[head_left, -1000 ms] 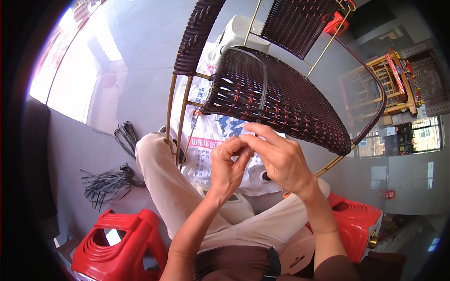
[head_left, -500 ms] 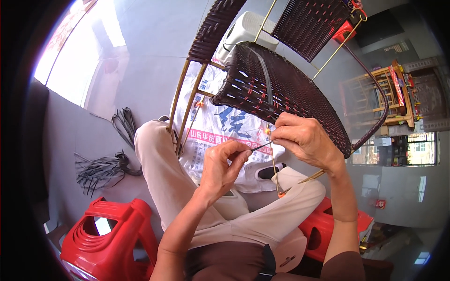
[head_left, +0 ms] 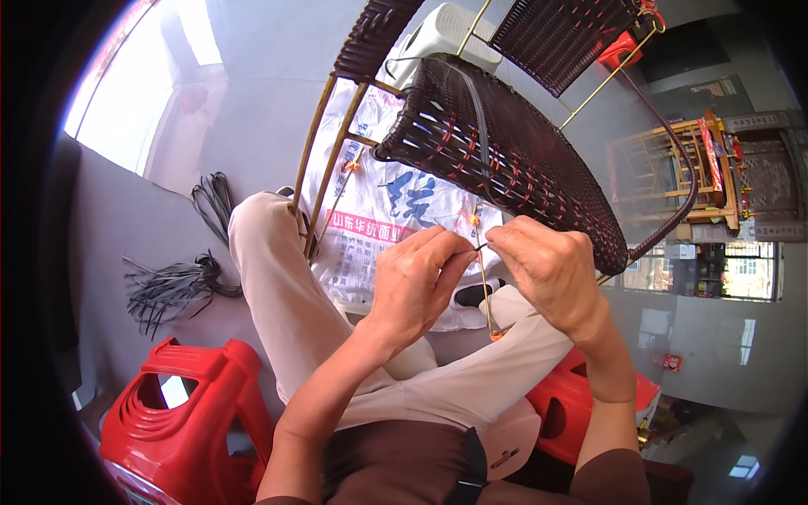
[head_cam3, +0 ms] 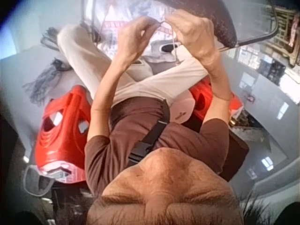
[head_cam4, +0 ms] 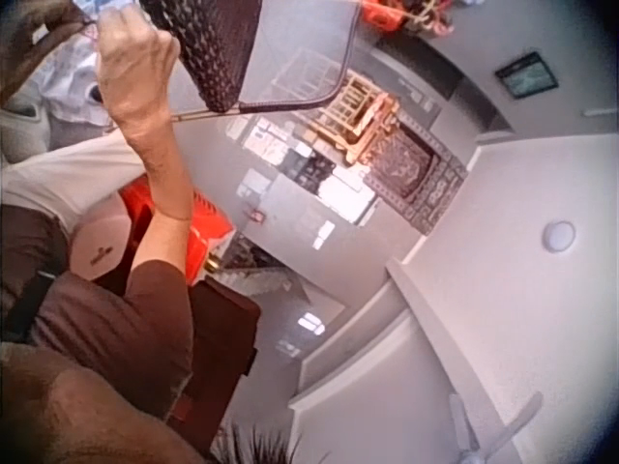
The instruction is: The person weaves dark brown synthetic rattan through the seat and frame of a chair by hand, pulling the strands through existing gaps and using a small yellow-handled tool to tuck and secure the ends.
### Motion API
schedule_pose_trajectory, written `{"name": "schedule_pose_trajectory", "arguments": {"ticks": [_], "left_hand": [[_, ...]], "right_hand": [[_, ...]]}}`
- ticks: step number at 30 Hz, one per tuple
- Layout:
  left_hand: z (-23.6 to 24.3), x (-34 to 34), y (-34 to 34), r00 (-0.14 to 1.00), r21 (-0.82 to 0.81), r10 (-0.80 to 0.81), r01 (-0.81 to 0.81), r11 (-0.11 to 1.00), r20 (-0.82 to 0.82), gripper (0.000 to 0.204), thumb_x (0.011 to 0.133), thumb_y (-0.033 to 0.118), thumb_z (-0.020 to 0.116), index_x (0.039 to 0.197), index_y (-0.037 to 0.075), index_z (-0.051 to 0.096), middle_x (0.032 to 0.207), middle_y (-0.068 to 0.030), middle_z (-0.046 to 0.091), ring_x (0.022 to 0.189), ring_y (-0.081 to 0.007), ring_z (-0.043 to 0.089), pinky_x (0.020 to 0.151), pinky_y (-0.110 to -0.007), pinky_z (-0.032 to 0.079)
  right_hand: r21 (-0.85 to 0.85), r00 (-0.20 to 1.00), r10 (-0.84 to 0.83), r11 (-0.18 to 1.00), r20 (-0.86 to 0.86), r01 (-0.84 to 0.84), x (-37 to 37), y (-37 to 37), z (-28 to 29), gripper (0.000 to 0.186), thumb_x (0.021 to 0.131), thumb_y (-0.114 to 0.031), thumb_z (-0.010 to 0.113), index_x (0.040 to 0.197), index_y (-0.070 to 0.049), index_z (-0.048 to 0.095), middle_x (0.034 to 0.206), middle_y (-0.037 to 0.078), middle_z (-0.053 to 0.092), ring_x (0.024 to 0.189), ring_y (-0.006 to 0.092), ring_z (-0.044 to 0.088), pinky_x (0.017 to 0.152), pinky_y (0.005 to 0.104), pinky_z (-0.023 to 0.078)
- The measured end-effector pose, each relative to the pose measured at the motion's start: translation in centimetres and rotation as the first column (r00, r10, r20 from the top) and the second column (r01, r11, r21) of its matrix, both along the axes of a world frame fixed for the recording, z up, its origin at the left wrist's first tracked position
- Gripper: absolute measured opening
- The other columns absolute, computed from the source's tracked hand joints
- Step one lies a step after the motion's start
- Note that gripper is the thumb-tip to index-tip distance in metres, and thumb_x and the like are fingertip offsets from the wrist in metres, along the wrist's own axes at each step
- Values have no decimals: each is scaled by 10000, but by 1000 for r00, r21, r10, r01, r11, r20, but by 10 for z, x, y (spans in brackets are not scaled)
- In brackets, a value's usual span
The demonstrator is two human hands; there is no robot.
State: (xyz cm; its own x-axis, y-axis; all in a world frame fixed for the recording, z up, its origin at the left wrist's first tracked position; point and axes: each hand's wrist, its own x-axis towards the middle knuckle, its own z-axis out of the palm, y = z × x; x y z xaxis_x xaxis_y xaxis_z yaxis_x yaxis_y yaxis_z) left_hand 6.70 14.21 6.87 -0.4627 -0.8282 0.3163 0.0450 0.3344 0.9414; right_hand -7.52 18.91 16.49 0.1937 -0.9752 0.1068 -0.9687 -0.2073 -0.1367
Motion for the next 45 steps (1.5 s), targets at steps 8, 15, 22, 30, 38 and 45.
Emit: {"name": "schedule_pose_trajectory", "arguments": {"ticks": [8,15,22,30,38,45], "left_hand": [[-4,-8,2,993,116,24,-10,993,-117,90,759,50,656,741,12,577,666,-114,580,549,-247,560,501,-330,428],[-18,-17,-1,977,349,21,57,935,-214,82,805,50,629,829,-24,603,695,-97,618,583,-134,570,535,-265,453],[-27,-32,-15,830,632,230,179,754,-509,177,845,57,607,984,-51,595,864,-92,649,755,-119,614,679,-240,505],[-27,-52,-22,783,662,310,166,731,-539,157,804,114,687,845,-22,619,738,-39,627,659,-69,563,600,-205,469],[-28,-57,-24,803,648,328,93,756,-497,178,814,134,681,780,-31,621,670,-15,592,597,-45,510,527,-186,419],[-27,-56,-20,818,656,330,76,751,-472,170,812,125,678,791,-31,614,672,-28,606,592,-49,521,530,-196,427]], "right_hand": [[-10,951,-55,998,305,61,1,-2,-7,86,728,-3,654,804,4,616,711,117,568,577,267,573,518,329,453],[-25,981,-65,997,185,71,-1,-9,-7,73,739,-5,642,801,-4,604,716,110,563,594,279,572,525,328,450],[279,439,-430,887,789,369,-28,-19,9,86,886,-93,562,922,-16,571,666,-27,481,471,9,371,405,158,291],[169,338,-311,906,888,387,-37,-41,4,99,879,-119,580,907,-23,573,671,-13,489,511,51,464,450,180,355],[-130,933,-149,971,328,201,-15,-38,6,46,776,-12,619,772,0,574,663,69,553,511,138,520,480,263,405],[-67,986,-67,995,155,78,-9,-47,4,83,747,-45,633,744,-22,554,671,86,564,543,253,553,499,335,427]]}}
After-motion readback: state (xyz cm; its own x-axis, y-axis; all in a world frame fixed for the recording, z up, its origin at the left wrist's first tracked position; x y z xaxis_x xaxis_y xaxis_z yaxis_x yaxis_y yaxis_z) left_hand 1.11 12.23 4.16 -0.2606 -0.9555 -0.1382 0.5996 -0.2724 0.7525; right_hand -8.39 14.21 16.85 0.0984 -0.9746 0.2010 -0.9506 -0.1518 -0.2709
